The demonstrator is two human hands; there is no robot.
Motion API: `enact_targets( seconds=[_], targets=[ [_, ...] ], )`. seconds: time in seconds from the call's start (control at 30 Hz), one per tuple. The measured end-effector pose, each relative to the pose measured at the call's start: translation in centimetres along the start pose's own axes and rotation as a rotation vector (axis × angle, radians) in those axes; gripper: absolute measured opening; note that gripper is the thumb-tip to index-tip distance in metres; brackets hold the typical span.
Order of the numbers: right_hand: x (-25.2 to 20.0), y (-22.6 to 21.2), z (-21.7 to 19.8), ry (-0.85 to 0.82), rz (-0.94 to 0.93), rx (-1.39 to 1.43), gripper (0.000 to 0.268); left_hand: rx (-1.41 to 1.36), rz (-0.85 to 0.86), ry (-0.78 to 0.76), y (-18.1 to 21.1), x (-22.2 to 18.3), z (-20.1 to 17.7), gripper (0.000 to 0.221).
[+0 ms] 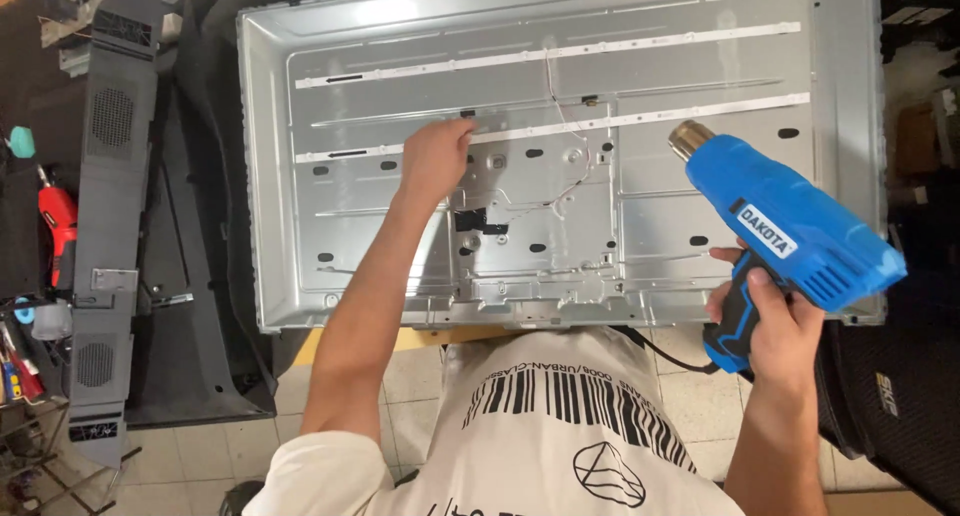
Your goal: Removing LED backlight strips from a television panel using a heat gun and a prying tool
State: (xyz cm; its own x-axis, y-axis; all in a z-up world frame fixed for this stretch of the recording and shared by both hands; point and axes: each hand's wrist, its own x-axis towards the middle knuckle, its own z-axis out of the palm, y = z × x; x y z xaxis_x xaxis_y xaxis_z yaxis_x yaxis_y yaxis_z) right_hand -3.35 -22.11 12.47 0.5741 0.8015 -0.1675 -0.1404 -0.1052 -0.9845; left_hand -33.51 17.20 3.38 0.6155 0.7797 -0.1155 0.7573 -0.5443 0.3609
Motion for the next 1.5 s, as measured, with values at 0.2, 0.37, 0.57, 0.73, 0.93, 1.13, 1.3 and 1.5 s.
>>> enact_targets(
  seconds=[0.2,0.37,0.57,0.73,0.93,1.13,1.3,1.5],
  targets=[
    [-1.5,-0.8,-2.2,0.060,0.059,0.020,0.046,-0.136,0.047,-0.269,2.3,5.4,0.9,0.043],
    [-3.1,1.5,-6.2,0.077,0.037,0.070,0.046,-0.134,0.042,-0.527,6.5,5.2,0.5,0.031],
    [-5.5,2.1,-8.3,0.128,0.062,0.097,0.048,-0.084,0.043,-0.681,11.4,-1.6,-1.5,0.027],
    [-5.7,3.1,-9.1,0.107,0.069,0.109,0.047,-0.093,-0.017,-0.545,9.0,-5.7,-1.5,0.035],
    [-4.7,3.4,-8.3,0.047,0.077,0.127,0.050,0.149,-0.115,-0.326,4.4,-8.5,-2.2,0.039],
    [-3.3,3.7,-6.9,-0.083,0.083,0.154,0.055,-0.006,-0.177,-0.344,4.0,-12.9,-3.0,0.041],
    [-2.1,1.8,-3.5,-0.178,0.108,0.157,0.060,-0.338,-0.295,0.125,1.5,-15.4,-4.5,0.032],
    [-0.3,-4.3,2.9,-0.380,0.127,0.247,0.055,-0.397,-0.490,0.365,-8.2,-13.7,-4.1,0.039]
  ],
)
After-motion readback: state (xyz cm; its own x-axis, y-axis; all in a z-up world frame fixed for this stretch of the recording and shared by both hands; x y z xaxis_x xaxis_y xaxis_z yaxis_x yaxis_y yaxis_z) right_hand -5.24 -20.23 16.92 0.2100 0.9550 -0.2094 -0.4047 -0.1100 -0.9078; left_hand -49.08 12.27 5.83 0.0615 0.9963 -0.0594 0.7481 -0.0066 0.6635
